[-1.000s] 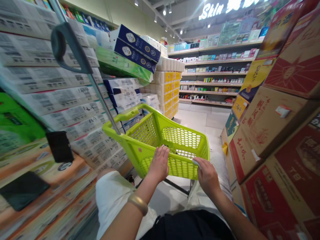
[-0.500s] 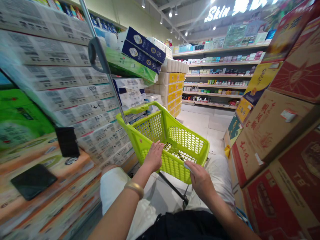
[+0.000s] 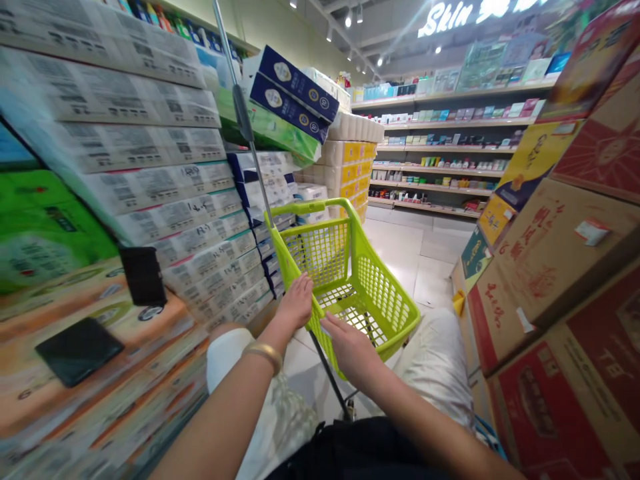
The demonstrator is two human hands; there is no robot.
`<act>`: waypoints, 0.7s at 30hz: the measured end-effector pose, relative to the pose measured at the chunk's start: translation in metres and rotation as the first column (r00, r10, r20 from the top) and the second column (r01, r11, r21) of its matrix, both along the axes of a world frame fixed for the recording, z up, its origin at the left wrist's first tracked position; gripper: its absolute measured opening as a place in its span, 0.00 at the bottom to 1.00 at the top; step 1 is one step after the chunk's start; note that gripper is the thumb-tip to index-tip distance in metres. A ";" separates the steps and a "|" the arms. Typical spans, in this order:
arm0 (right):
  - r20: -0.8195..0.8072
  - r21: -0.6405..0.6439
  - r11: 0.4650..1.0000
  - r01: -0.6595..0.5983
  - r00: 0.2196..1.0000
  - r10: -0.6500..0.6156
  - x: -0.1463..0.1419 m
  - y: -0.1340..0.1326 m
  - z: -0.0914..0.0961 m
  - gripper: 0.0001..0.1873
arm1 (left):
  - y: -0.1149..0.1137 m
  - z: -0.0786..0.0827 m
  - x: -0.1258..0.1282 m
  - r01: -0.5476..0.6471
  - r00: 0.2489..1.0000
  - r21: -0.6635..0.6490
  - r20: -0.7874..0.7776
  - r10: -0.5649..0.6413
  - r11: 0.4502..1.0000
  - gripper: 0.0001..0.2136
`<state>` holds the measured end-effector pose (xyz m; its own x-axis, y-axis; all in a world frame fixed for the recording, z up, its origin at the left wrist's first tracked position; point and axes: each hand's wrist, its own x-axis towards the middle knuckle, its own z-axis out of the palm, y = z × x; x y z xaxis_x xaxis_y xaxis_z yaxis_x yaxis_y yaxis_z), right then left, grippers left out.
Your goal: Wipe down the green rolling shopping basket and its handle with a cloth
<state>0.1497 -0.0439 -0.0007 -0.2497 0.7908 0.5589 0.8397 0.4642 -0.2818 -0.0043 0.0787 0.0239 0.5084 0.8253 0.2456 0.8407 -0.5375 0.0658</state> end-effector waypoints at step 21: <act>-0.155 0.194 0.980 0.049 0.988 -0.019 0.074 -0.054 -0.028 0.21 | -0.001 -0.003 0.000 0.005 0.997 -0.055 0.074 -0.001 0.998 0.31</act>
